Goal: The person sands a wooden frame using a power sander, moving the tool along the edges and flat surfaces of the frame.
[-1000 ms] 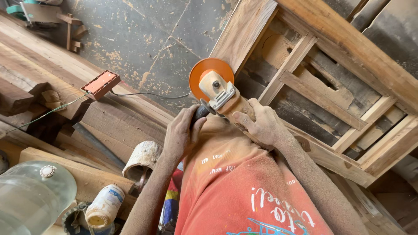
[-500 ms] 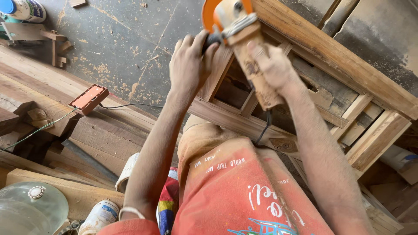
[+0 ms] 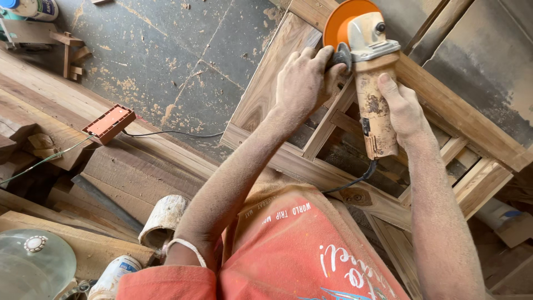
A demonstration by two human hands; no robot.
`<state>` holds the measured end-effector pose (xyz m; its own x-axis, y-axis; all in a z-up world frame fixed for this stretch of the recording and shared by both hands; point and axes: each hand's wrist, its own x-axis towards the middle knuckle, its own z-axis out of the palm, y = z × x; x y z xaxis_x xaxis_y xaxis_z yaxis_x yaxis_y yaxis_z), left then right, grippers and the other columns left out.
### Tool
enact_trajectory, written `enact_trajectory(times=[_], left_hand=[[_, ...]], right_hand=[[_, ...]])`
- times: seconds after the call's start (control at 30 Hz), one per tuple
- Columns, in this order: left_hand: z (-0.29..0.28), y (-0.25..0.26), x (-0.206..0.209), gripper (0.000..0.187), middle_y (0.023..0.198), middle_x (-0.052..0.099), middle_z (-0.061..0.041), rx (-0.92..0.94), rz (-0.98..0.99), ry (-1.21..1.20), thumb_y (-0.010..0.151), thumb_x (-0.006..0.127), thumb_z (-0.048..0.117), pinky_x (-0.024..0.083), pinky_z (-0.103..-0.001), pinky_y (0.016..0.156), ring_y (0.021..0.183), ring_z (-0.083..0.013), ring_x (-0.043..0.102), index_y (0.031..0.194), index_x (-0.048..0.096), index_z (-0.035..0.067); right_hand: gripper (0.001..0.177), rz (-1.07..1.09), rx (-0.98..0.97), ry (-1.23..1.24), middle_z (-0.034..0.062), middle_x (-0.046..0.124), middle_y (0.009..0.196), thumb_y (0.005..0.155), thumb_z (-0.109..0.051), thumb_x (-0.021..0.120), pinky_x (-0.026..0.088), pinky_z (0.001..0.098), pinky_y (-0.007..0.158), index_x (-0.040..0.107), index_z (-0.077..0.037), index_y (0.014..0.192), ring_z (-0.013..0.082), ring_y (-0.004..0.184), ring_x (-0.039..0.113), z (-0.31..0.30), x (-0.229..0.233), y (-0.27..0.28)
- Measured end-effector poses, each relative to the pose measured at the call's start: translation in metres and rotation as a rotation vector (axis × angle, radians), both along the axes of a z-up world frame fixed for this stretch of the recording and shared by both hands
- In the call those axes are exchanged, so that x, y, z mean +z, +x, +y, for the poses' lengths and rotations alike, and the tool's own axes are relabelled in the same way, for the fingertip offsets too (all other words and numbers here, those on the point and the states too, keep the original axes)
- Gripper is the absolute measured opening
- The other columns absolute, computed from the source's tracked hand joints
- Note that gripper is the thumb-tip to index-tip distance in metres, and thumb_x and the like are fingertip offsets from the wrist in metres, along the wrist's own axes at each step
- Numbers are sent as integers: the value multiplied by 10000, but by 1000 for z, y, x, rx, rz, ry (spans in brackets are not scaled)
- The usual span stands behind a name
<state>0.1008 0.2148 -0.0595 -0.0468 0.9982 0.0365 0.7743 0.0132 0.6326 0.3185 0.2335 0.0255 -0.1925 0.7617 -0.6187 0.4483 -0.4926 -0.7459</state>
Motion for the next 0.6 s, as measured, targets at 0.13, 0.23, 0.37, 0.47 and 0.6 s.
enact_trajectory(times=[0.13,0.23,0.37,0.47,0.6], left_hand=[[2,-11,-1,488,879,688,-57,63,38,5,989,603,557,577,-314,659,747,-147,624,1200,687,125],[7,-50,3,371,866,702,-29,102,21,-19,998,676,525,568,-308,657,749,-168,630,1064,750,167],[21,-88,11,335,862,737,-77,111,-2,183,944,788,419,589,-368,665,738,-198,701,1083,769,115],[28,-82,18,313,892,747,-99,35,-68,160,983,793,365,603,-393,691,755,-214,736,1117,758,84],[29,-40,26,262,907,758,-89,-32,-73,203,985,776,346,603,-386,700,753,-228,738,1067,747,98]], right_hand=[[766,-91,65,-55,127,656,853,993,-661,504,592,334,535,609,77,1171,177,662,666,11,-1,-10],[751,-15,105,19,72,699,850,944,-686,531,607,314,539,645,25,1158,150,678,709,24,-14,-40],[775,-49,149,53,112,695,813,972,-695,521,597,321,536,658,61,1079,167,645,702,43,-21,-62],[774,-87,174,113,115,707,819,989,-702,500,616,291,592,668,44,1108,145,677,716,42,-19,-53],[780,-23,121,107,90,722,835,960,-687,501,611,301,571,672,44,1168,152,693,730,32,-12,-16]])
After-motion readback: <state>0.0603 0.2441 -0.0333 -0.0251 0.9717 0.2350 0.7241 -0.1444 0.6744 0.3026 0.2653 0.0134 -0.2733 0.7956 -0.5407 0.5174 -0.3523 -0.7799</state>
